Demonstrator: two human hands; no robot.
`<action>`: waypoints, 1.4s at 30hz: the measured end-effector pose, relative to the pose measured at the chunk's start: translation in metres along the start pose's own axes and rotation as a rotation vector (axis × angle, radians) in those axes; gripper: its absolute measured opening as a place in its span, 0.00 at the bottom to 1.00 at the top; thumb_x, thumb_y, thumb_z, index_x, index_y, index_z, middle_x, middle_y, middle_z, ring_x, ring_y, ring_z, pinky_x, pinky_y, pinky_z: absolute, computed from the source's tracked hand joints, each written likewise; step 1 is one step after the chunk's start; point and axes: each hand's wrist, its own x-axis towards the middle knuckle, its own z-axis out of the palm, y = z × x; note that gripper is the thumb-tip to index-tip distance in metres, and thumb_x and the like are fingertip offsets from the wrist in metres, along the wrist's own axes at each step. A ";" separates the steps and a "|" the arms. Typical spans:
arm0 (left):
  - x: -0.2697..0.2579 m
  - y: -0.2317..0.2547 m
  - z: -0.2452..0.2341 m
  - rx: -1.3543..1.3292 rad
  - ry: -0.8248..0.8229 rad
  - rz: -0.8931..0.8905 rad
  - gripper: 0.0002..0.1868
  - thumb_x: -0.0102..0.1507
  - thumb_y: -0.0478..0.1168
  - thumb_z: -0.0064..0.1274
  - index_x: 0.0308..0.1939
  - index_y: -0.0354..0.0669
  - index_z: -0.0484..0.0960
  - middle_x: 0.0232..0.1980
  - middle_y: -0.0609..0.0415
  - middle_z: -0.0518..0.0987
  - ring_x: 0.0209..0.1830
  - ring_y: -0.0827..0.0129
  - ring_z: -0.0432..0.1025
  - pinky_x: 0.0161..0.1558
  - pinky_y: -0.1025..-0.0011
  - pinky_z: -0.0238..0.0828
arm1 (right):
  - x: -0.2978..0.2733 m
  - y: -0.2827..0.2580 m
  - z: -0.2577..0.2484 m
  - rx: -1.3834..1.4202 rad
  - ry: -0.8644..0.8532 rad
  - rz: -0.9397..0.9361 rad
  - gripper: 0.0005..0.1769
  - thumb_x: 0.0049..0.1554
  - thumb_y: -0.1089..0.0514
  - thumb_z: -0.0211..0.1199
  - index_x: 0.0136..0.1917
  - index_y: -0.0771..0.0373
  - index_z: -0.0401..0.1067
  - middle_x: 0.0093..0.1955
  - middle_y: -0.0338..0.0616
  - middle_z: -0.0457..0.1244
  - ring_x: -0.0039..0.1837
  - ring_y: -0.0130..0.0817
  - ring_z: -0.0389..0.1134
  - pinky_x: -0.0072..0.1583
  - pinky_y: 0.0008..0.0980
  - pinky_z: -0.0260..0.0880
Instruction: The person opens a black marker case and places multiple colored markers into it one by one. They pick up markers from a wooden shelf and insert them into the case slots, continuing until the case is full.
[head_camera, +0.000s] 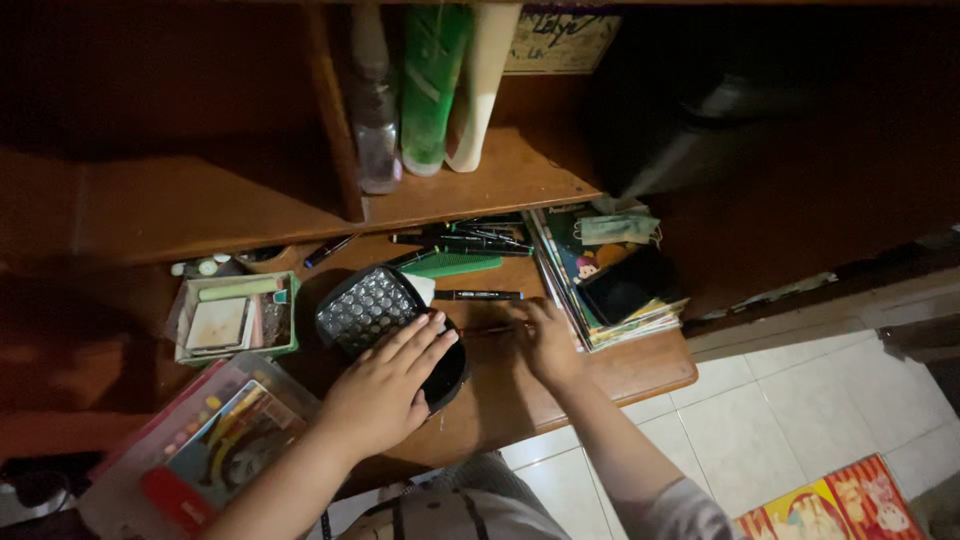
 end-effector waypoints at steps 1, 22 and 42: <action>-0.001 0.000 0.001 -0.003 -0.045 -0.035 0.43 0.57 0.40 0.50 0.78 0.53 0.56 0.83 0.56 0.50 0.82 0.63 0.45 0.70 0.55 0.53 | -0.001 0.018 -0.001 -0.243 0.021 -0.067 0.22 0.52 0.64 0.64 0.61 0.59 0.74 0.60 0.54 0.65 0.57 0.57 0.67 0.56 0.46 0.72; -0.007 -0.008 0.014 -0.010 0.044 0.016 0.42 0.57 0.41 0.49 0.76 0.42 0.56 0.82 0.51 0.50 0.81 0.62 0.43 0.71 0.57 0.50 | -0.028 -0.127 -0.065 0.113 0.075 0.212 0.13 0.58 0.58 0.70 0.48 0.67 0.70 0.37 0.47 0.68 0.39 0.38 0.69 0.45 0.35 0.73; -0.010 -0.005 0.017 0.001 0.062 0.011 0.44 0.53 0.38 0.50 0.76 0.43 0.58 0.82 0.52 0.50 0.81 0.63 0.44 0.72 0.58 0.49 | -0.044 -0.139 -0.003 0.005 -0.007 -0.086 0.12 0.58 0.58 0.67 0.49 0.63 0.66 0.44 0.54 0.69 0.44 0.56 0.72 0.41 0.47 0.72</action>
